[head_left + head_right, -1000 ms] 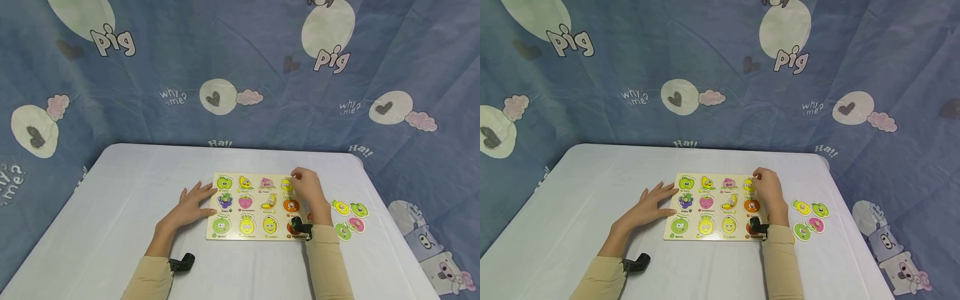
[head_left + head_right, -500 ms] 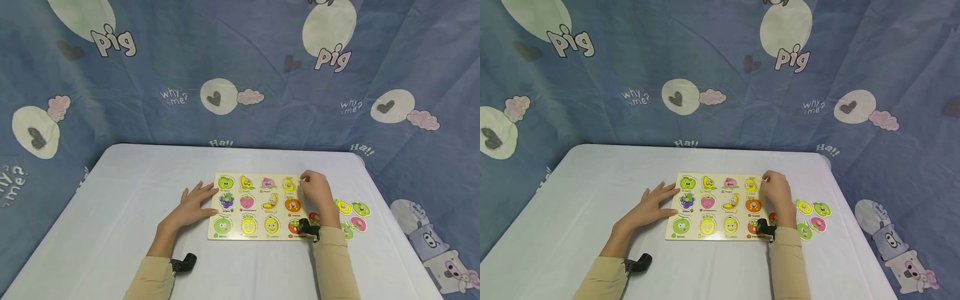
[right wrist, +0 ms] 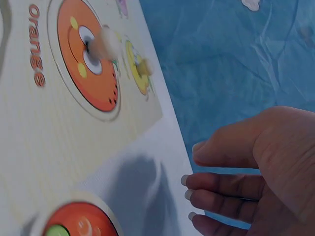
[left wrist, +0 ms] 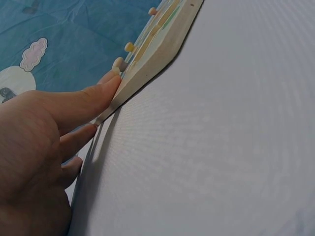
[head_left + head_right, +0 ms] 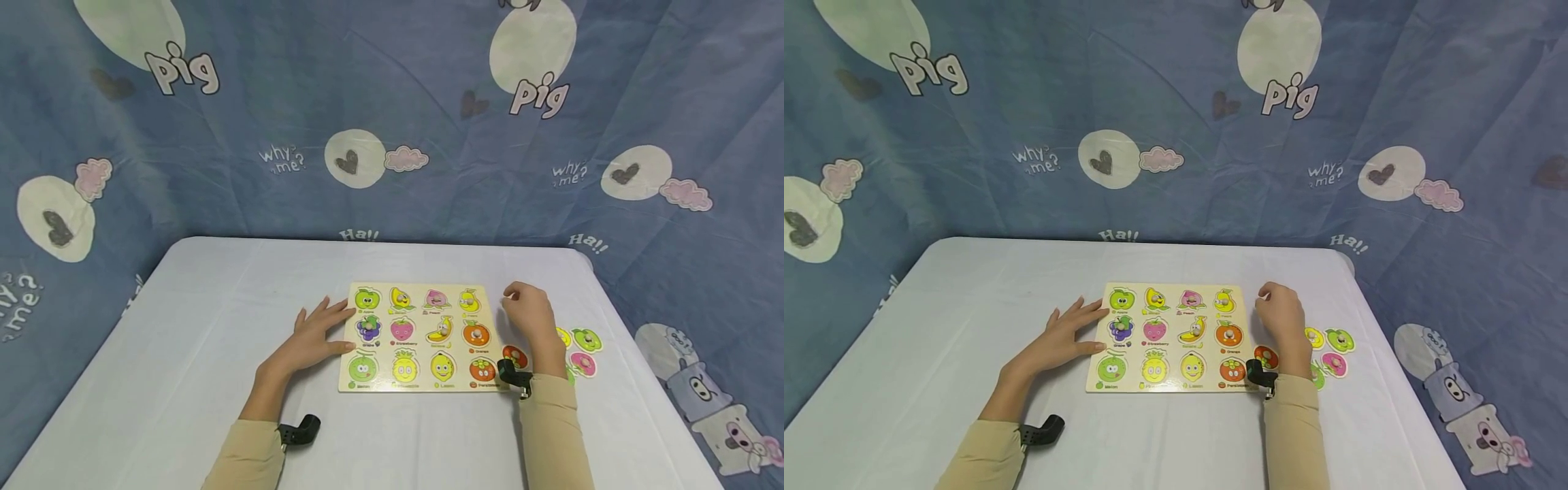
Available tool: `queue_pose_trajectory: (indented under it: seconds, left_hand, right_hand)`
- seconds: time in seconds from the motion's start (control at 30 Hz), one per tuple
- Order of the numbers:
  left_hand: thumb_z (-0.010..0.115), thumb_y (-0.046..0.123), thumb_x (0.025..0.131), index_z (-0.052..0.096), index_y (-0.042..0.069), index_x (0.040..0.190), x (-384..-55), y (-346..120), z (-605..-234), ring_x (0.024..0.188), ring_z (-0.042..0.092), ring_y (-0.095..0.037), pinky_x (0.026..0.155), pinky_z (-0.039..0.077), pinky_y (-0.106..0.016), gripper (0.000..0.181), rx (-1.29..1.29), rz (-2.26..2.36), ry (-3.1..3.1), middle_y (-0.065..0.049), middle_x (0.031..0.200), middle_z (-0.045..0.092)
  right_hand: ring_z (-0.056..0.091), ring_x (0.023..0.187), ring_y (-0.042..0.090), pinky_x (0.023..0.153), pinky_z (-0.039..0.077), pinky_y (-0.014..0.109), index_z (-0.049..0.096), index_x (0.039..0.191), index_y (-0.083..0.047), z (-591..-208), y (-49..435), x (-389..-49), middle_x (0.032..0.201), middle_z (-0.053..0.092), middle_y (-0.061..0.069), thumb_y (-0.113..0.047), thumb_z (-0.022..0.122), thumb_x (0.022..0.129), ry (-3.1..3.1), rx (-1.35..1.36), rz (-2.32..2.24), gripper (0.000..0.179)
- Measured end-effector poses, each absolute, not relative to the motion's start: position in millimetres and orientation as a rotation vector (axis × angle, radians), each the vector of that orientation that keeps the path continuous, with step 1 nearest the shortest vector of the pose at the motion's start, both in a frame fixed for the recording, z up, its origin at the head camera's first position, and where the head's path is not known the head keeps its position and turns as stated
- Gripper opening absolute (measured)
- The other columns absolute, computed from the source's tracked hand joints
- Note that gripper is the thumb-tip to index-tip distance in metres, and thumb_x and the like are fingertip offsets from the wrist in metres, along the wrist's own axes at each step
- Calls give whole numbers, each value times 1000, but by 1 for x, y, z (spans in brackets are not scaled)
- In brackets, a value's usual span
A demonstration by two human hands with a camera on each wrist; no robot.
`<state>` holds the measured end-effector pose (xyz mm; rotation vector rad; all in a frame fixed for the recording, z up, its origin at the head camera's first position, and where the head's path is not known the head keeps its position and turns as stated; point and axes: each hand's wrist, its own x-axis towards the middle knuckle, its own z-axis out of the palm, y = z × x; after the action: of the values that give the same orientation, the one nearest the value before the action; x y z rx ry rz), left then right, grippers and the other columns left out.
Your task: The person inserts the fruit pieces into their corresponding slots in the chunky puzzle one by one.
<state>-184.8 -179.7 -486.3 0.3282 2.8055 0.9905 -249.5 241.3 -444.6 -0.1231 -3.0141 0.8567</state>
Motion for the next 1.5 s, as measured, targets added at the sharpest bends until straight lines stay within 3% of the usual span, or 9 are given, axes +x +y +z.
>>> queue_pose_trajectory:
  seconds: [0.5,0.8,1.17,1.5]
  left_hand:
    - [76,42,82,48,21,149,-185,-179,-488,156,10,-37,120,-8,-68,75,329,981,2819,-7,163,33]
    - [76,43,83,47,22,149,-185,-179,-488,156,9,-36,121,-9,-66,75,314,979,2812,-6,164,31]
    - [76,42,82,48,22,149,-184,-180,-487,156,9,-36,121,-8,-67,75,320,980,2810,-6,163,32]
    - [76,42,83,47,22,149,-185,-179,-487,156,8,-35,121,-9,-66,75,301,967,2811,-5,164,31]
  right_hand:
    - [61,91,33,76,51,46,69,109,-2,-439,265,-243,104,68,21,-16,53,88,-2991,-223,825,29]
    - [60,84,29,68,49,35,67,110,0,-435,276,-240,103,67,21,-16,53,91,-3041,-287,856,28]
    - [58,97,35,79,50,46,66,109,1,-434,290,-231,115,64,25,-20,52,93,-3068,-381,887,30]
    - [57,90,30,68,47,33,66,106,-1,-437,301,-228,110,64,22,-20,52,93,-3093,-412,886,28]
